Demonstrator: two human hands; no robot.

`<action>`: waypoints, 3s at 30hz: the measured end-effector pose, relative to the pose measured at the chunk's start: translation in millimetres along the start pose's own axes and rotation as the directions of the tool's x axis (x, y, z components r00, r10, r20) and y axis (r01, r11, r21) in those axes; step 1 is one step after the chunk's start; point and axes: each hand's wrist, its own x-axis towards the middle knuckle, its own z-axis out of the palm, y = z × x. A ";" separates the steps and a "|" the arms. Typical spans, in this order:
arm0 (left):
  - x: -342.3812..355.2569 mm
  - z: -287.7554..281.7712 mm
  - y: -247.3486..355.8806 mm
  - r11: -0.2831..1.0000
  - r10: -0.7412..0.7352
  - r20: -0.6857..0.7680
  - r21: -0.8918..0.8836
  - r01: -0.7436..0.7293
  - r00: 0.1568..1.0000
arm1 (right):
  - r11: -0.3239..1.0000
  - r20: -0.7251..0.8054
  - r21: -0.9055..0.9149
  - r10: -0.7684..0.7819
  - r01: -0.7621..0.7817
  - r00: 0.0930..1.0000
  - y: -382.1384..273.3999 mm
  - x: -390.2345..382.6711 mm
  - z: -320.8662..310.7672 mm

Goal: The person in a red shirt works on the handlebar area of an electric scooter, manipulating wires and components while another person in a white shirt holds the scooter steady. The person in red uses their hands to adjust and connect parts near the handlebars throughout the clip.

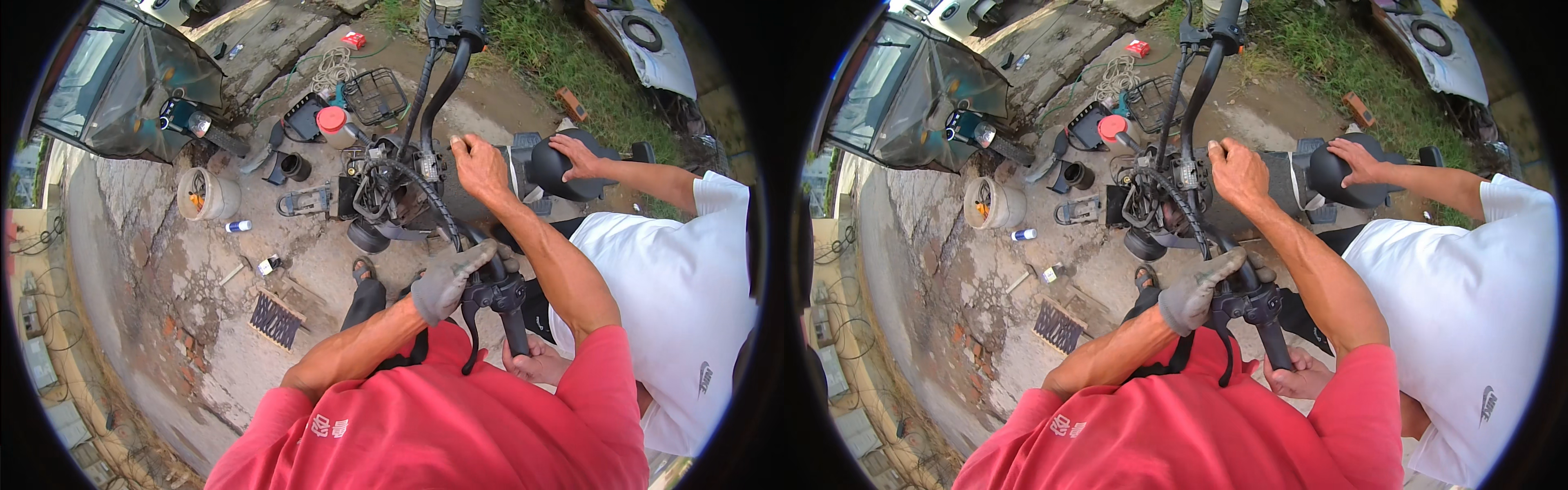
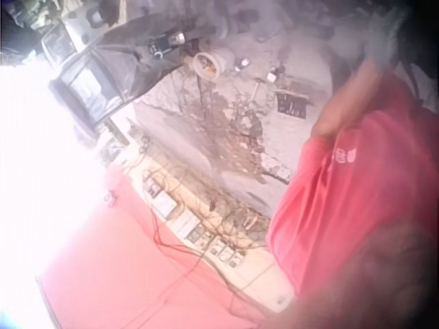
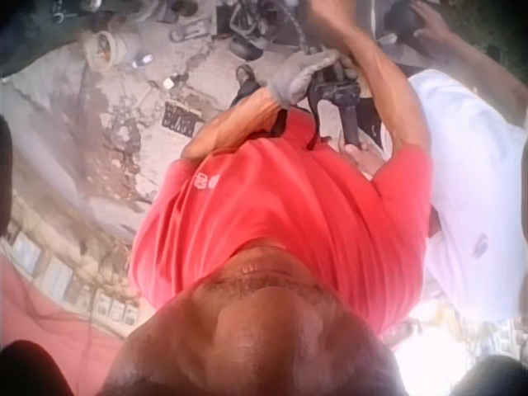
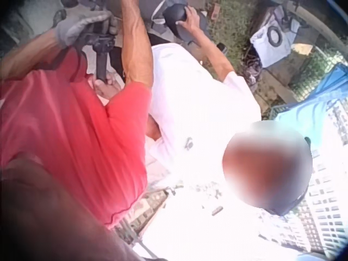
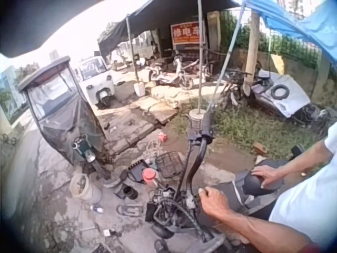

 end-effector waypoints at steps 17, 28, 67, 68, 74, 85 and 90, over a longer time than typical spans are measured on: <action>-2.5 0.7 1.1 1.000 0.006 -0.002 0.006 -0.006 1.000 | 0.919 0.409 0.145 -0.393 0.367 0.823 35.4 -7.2 -21.5; -2.4 4.0 3.8 0.999 -0.030 -0.035 -0.013 0.029 0.999 | 0.462 0.458 -0.025 -0.783 0.886 0.421 31.7 25.6 -36.3; -1.9 8.9 22.2 0.988 -0.023 -0.044 0.150 0.029 0.999 | 0.180 0.537 0.002 -0.830 0.984 0.151 10.9 51.4 -41.6; -1.8 8.5 21.5 0.988 -0.028 -0.042 0.148 0.034 0.999 | 0.153 0.546 0.009 -0.829 0.988 0.123 6.2 53.2 -41.0; -0.5 3.0 18.3 0.984 -0.012 -0.012 0.178 0.014 1.000 | 0.230 0.561 0.014 -0.808 0.973 0.183 12.5 54.4 -36.6; -1.4 3.2 21.3 0.991 -0.074 -0.024 0.109 0.076 0.997 | 0.716 0.464 0.575 0.114 -0.397 0.878 29.7 -33.2 11.3; 2.1 -3.4 9.6 0.984 0.022 0.015 0.179 -0.025 1.000 | 0.770 0.508 0.526 0.056 -0.361 0.860 39.8 -33.1 14.0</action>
